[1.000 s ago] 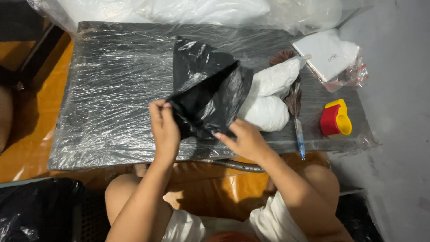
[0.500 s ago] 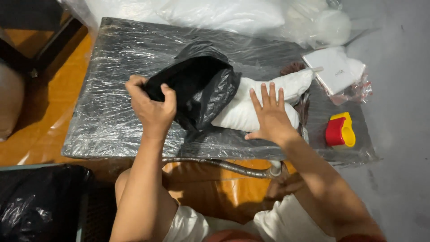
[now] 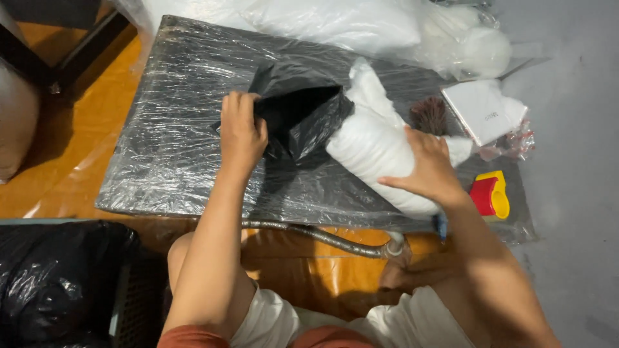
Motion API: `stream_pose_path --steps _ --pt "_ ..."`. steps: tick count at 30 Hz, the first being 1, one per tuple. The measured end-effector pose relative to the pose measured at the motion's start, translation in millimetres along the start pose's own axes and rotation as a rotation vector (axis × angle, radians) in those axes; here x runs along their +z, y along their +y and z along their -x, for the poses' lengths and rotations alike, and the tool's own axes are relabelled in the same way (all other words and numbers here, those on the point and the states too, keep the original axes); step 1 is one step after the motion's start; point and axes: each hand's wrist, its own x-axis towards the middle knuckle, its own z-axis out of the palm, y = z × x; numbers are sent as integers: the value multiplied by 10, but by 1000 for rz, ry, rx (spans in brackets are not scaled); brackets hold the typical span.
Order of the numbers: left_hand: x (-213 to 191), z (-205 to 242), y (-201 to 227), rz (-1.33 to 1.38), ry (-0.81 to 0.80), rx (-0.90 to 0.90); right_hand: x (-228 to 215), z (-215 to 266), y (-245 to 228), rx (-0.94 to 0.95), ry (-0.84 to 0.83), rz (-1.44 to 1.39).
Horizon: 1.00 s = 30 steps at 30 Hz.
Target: Inserting a white pillow into a black plastic shipping bag, folding the bag, and smoothing it with a duster.
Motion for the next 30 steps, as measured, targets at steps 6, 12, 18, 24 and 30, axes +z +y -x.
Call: stream_pose_path --steps 6,12,18,24,30 --pt "48 81 20 -265 117 -191 -336 472 193 222 -97 -200" --pt "112 166 -116 -205 226 -266 -475 841 210 187 -307 -406" --pt "1 91 64 -94 195 -186 -372 1035 -149 51 -502 -442" --pt "-53 177 296 28 134 -66 -66 967 -252 -48 -577 -408" --pt "-28 249 327 -46 85 143 -51 853 -188 45 -592 -449"
